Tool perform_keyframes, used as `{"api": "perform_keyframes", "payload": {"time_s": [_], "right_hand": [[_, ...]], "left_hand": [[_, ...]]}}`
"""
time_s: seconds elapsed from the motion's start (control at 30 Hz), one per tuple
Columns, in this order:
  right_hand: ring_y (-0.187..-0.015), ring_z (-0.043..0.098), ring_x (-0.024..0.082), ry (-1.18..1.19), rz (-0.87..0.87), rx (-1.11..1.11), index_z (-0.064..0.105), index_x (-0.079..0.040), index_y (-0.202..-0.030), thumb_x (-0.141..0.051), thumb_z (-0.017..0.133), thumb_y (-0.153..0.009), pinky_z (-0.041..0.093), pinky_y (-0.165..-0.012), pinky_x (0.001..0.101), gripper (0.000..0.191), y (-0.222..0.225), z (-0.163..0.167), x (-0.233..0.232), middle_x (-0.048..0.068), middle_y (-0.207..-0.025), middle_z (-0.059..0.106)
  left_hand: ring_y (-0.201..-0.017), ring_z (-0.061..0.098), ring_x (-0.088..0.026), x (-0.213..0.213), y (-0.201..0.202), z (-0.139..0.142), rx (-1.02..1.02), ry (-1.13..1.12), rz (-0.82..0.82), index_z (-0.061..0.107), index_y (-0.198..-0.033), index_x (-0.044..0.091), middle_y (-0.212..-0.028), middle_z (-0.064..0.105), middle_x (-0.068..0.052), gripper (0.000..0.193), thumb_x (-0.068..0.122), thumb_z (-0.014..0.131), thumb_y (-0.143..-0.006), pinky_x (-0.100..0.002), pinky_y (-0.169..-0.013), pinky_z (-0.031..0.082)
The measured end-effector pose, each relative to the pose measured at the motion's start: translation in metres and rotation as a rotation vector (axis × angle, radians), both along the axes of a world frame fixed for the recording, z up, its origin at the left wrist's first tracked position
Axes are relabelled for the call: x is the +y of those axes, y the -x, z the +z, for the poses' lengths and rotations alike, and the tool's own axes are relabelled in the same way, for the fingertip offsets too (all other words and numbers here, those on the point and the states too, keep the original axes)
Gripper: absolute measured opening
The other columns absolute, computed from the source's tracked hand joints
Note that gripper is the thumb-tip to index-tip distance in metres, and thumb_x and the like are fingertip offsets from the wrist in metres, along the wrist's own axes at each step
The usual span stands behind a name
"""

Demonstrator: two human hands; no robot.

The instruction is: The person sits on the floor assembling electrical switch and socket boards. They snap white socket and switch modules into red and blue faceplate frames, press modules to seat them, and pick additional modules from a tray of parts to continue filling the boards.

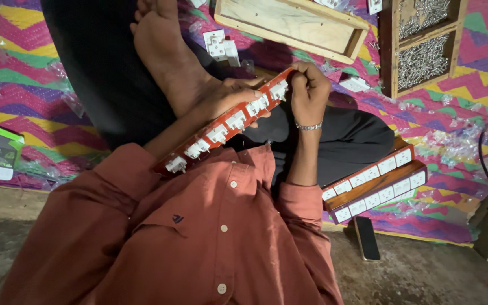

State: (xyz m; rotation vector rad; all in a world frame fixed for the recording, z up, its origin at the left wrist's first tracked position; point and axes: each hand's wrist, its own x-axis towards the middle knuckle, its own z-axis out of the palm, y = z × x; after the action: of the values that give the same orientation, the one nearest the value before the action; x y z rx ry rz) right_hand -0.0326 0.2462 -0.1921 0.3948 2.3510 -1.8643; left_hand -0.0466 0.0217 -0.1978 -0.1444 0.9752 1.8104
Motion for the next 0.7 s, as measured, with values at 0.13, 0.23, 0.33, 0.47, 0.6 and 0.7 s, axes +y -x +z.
{"api": "perform_keyframes", "payload": {"time_s": [0.13,0.23,0.33,0.47,0.6,0.7], "right_hand": [[-0.086,0.055,0.008,-0.080,0.157,0.189,0.063,0.004,-0.110,0.003,0.070,-0.087,0.047,-0.074,0.0237,0.023,0.001,0.000,-0.001,0.000,-0.097,0.059],[-0.085,0.057,0.005,0.142,0.081,0.056,0.063,0.002,-0.111,0.002,0.063,-0.094,0.048,-0.075,0.0222,0.017,0.000,-0.001,-0.004,-0.002,-0.096,0.063],[-0.078,0.052,0.005,0.103,0.016,0.003,0.066,0.002,-0.109,-0.003,0.057,-0.105,0.045,-0.071,0.0226,0.011,-0.001,-0.005,-0.005,-0.001,-0.089,0.061],[-0.076,0.050,0.005,0.125,0.051,0.024,0.060,0.003,-0.112,-0.002,0.062,-0.095,0.043,-0.068,0.0222,0.018,-0.005,-0.010,-0.007,-0.002,-0.090,0.057],[-0.080,0.055,0.006,0.146,0.090,0.032,0.061,0.003,-0.113,-0.004,0.060,-0.101,0.048,-0.074,0.0238,0.014,-0.003,-0.012,-0.004,0.001,-0.092,0.062],[-0.084,0.058,0.007,0.124,0.125,0.043,0.060,0.004,-0.114,-0.001,0.064,-0.096,0.051,-0.075,0.0241,0.019,-0.002,-0.012,-0.005,0.001,-0.094,0.063]], "left_hand": [[-0.089,0.076,-0.020,0.000,0.003,0.002,-0.037,-0.010,0.026,0.052,-0.150,0.004,-0.116,0.074,-0.014,0.057,0.030,0.060,-0.100,-0.032,-0.061,0.062],[-0.091,0.076,-0.018,-0.001,0.006,0.006,-0.025,-0.015,-0.012,0.043,-0.154,0.011,-0.116,0.073,-0.012,0.060,0.030,0.057,-0.099,-0.032,-0.062,0.062],[-0.074,0.073,-0.021,-0.003,0.008,0.008,-0.058,0.078,-0.085,0.043,-0.154,0.014,-0.107,0.077,-0.015,0.061,0.032,0.055,-0.096,-0.031,-0.052,0.059],[-0.091,0.076,-0.020,-0.003,0.005,0.007,-0.025,0.015,0.012,0.040,-0.157,0.011,-0.119,0.072,-0.016,0.063,0.030,0.057,-0.099,-0.032,-0.063,0.063],[-0.079,0.073,-0.026,-0.004,0.005,0.002,-0.075,0.112,-0.074,0.045,-0.155,0.010,-0.113,0.074,-0.022,0.062,0.031,0.055,-0.097,-0.033,-0.057,0.059],[-0.099,0.074,-0.025,-0.002,0.004,0.000,-0.050,-0.096,0.038,0.041,-0.157,0.003,-0.125,0.067,-0.021,0.061,0.025,0.056,-0.102,-0.035,-0.072,0.064]]}}
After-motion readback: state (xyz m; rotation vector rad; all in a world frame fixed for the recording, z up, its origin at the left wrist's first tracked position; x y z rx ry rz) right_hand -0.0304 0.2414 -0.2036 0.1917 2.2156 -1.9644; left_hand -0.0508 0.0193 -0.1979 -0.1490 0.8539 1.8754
